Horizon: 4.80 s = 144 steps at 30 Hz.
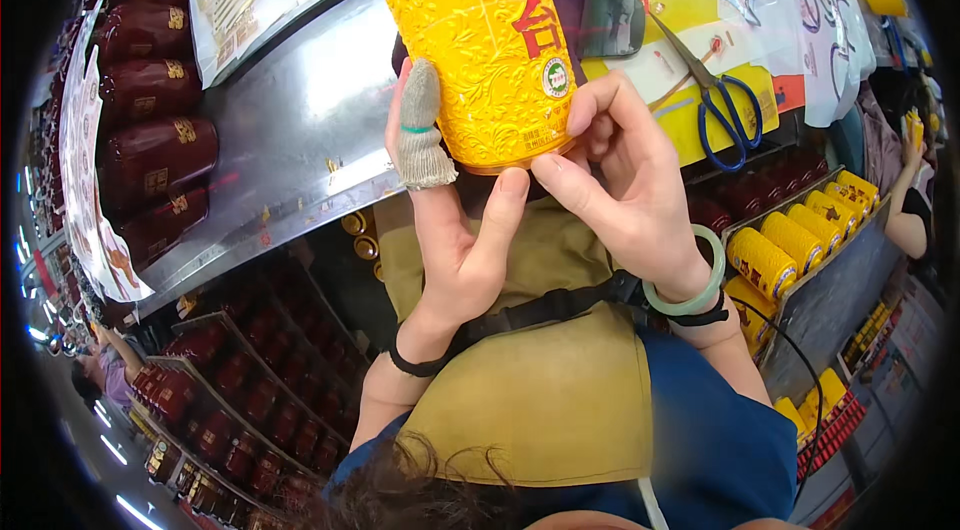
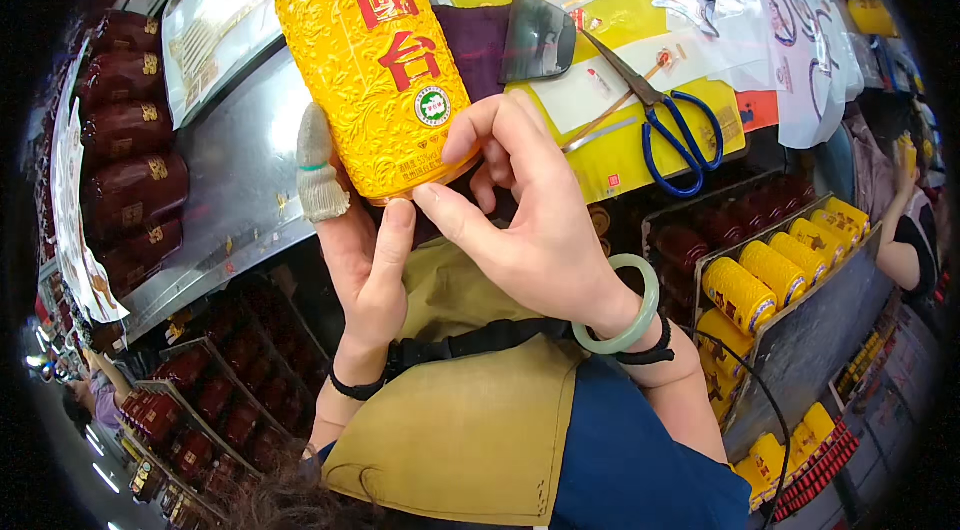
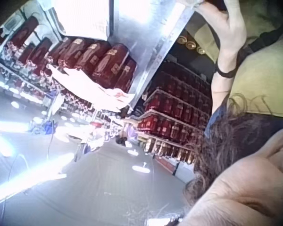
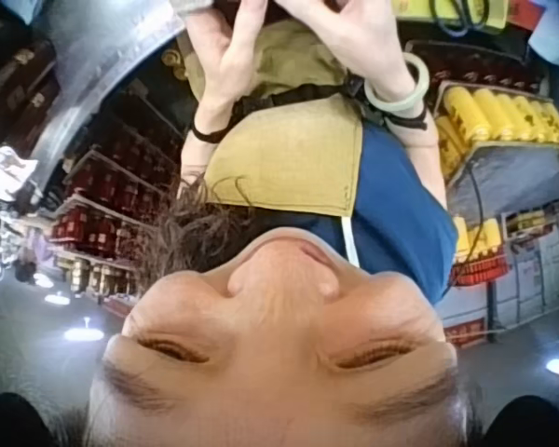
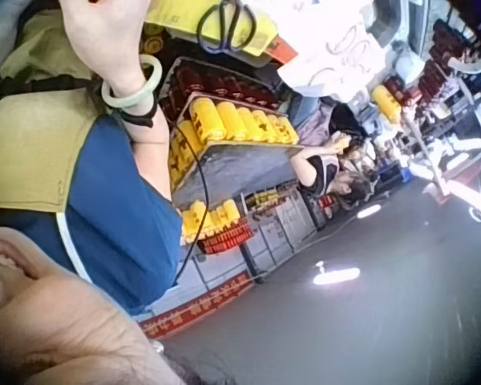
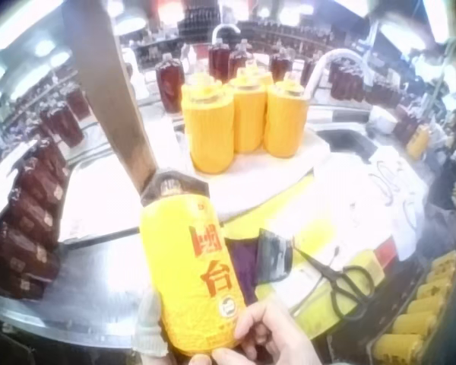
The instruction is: Applying decorative labels and seals to yellow and red bottles in a factory setting.
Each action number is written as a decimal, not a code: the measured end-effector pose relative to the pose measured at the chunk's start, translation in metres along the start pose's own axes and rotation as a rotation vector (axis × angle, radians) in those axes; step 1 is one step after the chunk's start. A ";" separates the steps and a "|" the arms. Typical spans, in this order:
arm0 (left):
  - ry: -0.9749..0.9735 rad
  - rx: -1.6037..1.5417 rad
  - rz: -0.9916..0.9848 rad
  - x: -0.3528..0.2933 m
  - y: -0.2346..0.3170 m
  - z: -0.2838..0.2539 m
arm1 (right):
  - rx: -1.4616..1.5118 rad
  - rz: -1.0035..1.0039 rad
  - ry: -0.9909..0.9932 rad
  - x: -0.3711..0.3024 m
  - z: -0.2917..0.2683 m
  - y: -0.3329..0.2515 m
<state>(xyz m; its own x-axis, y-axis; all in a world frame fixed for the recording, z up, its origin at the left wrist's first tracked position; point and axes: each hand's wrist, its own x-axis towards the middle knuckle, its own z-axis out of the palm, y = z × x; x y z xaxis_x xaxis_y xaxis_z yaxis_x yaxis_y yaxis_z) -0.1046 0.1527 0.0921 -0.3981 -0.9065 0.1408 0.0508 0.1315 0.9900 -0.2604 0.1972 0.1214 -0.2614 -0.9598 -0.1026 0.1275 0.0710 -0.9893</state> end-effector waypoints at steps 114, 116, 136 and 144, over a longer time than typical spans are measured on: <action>0.451 0.011 -0.072 0.030 0.001 -0.119 | -0.920 -0.403 -1.065 0.339 0.066 -0.021; 0.450 0.013 -0.078 0.030 0.000 -0.119 | -1.304 -0.936 -1.109 0.336 0.062 -0.028; 0.439 0.034 -0.085 0.036 -0.009 -0.114 | -1.111 -0.803 -1.226 0.345 0.047 -0.008; 0.443 0.033 -0.089 0.031 -0.006 -0.116 | -0.828 -0.334 -1.154 0.344 0.039 -0.006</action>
<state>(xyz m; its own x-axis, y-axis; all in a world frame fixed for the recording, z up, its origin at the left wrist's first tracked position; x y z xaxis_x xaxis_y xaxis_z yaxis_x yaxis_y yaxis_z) -0.0111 0.0774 0.0915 0.0311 -0.9982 0.0512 0.0018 0.0513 0.9987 -0.3137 -0.1438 0.0957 0.7803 -0.6144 -0.1166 -0.4645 -0.4446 -0.7659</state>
